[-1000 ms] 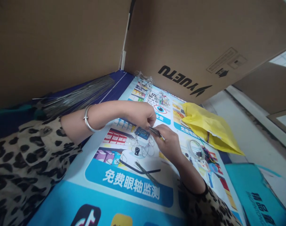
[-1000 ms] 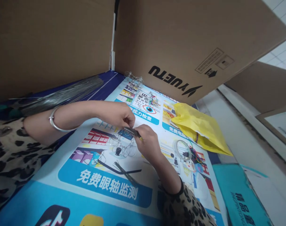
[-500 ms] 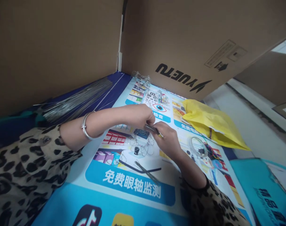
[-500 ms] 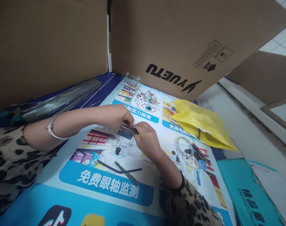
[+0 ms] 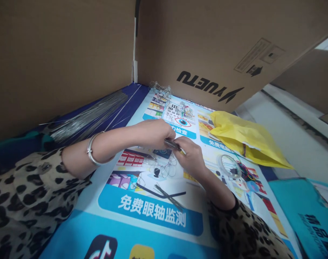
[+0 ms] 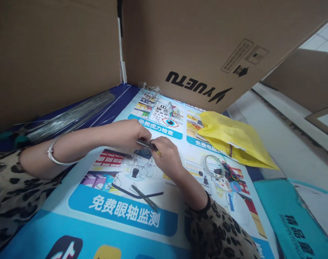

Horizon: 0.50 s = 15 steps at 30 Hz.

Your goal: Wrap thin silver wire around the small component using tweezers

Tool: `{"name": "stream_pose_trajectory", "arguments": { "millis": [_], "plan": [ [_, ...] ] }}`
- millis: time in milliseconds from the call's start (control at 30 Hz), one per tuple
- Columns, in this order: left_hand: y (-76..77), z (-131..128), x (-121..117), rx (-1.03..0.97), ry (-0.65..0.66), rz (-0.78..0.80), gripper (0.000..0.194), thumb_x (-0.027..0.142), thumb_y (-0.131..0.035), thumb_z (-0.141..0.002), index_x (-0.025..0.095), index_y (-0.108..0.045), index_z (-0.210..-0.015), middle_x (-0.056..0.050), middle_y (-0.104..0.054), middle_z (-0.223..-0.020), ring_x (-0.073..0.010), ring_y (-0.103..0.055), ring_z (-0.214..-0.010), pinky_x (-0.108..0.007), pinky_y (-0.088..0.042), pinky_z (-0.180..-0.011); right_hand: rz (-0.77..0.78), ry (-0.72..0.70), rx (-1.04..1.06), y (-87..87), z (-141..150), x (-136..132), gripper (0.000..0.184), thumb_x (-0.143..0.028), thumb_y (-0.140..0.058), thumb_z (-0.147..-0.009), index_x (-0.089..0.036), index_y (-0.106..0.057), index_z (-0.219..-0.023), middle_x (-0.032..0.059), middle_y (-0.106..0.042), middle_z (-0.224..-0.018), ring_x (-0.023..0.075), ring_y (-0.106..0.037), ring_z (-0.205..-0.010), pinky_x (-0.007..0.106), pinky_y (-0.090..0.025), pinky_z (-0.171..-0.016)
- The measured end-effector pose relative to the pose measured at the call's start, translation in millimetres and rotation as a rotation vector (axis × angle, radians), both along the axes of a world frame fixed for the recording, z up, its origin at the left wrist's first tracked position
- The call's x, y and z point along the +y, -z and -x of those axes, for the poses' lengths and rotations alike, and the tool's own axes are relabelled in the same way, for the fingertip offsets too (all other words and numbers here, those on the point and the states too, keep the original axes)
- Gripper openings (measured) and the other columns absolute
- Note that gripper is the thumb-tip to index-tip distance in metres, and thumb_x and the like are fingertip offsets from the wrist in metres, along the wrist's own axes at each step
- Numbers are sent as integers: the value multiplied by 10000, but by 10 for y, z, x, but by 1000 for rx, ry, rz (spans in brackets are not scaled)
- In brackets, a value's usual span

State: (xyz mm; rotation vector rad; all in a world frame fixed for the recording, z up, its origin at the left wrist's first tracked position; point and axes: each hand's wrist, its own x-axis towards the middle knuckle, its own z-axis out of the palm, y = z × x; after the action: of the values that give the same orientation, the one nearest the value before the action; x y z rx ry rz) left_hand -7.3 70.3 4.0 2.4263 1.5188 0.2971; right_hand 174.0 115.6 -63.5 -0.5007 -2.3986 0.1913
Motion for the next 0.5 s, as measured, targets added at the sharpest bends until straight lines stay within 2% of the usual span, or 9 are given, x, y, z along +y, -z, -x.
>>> {"name": "stream_pose_trajectory", "arguments": {
  "millis": [233,500],
  "plan": [
    [-2,-21,-33,23,-41,-15,134,288,-528,-712,211,-635,-685,6,-562,-591,-107,-401,-505,-237,-214,-485,3,14,17,9,13,5,110,-114,-521,-769,-198,-563,-827,38,-629,-772,156,-578,-721,270,-466,-646],
    [36,-7,-40,-14,-26,-11,146,295,-526,-723,206,-630,-671,10,-548,-583,-99,-394,-511,-234,-205,-482,26,25,15,11,16,2,101,-131,-526,-775,-208,-553,-833,26,-619,-774,149,-568,-714,264,-456,-637]
  ]
}}
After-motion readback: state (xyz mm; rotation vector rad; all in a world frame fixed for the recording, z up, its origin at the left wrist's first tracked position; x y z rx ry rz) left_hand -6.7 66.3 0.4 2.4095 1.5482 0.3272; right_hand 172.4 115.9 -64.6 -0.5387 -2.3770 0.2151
